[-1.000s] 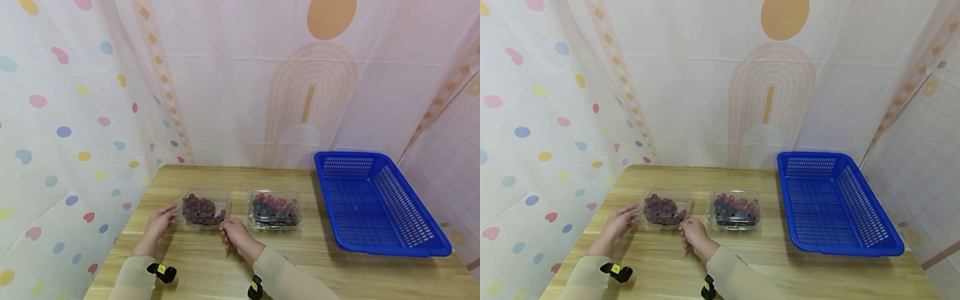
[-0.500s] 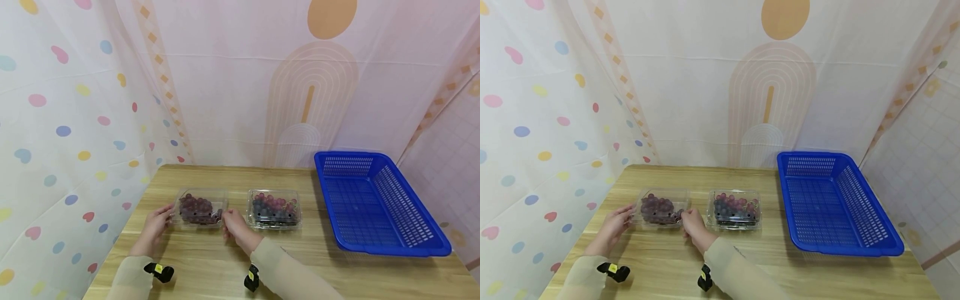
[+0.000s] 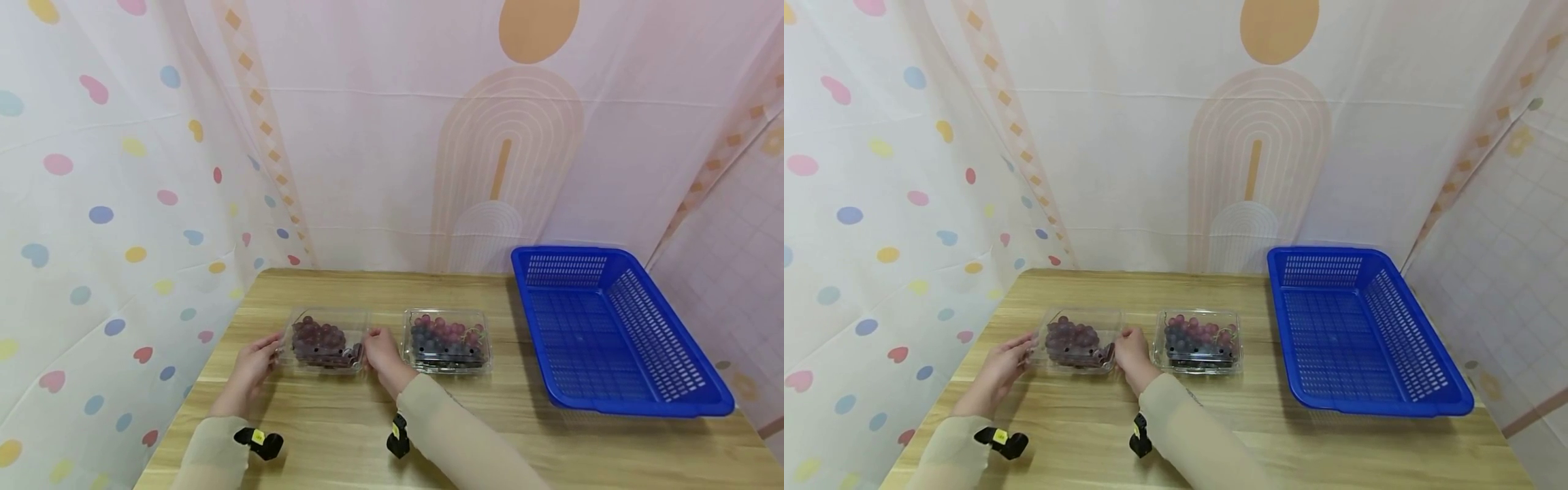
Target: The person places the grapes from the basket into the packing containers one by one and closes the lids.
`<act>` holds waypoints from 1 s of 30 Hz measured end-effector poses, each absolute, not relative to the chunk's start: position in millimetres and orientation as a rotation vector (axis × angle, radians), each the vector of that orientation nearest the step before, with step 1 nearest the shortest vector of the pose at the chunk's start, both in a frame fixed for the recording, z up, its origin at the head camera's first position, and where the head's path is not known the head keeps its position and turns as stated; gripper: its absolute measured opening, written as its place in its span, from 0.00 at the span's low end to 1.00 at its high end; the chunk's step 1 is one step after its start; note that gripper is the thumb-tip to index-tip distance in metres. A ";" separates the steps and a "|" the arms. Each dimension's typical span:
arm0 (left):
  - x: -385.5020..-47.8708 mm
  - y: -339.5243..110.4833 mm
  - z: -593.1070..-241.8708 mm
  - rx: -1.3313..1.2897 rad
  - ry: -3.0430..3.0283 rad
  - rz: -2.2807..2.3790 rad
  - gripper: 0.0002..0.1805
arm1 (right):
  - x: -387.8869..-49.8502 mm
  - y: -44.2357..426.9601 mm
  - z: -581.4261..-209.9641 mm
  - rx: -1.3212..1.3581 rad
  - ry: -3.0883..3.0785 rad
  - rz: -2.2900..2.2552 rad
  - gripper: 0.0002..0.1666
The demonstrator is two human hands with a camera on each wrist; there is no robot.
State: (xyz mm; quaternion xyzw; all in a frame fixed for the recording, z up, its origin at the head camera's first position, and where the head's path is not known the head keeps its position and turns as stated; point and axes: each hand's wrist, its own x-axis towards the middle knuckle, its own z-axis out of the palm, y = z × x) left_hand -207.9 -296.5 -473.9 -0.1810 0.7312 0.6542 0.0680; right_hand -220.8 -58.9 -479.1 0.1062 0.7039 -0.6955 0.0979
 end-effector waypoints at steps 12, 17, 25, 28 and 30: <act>-198.6 -311.1 -463.5 -0.346 2.199 1.874 0.32 | -223.7 -63.3 -481.1 0.319 2.098 -2.109 0.05; -191.5 -325.2 -456.3 -0.225 2.213 1.724 0.33 | -224.0 -63.2 -480.9 0.315 2.087 -2.106 0.05; -183.9 -330.2 -457.5 -0.141 2.136 1.654 0.34 | -224.4 -61.4 -482.5 0.316 2.080 -2.095 0.06; -183.3 -327.2 -459.9 -0.175 2.146 1.660 0.34 | -223.6 -61.0 -482.8 0.309 2.076 -2.100 0.06; -183.5 -325.3 -460.7 -0.200 2.163 1.651 0.32 | -222.9 -61.1 -482.5 0.305 2.077 -2.103 0.06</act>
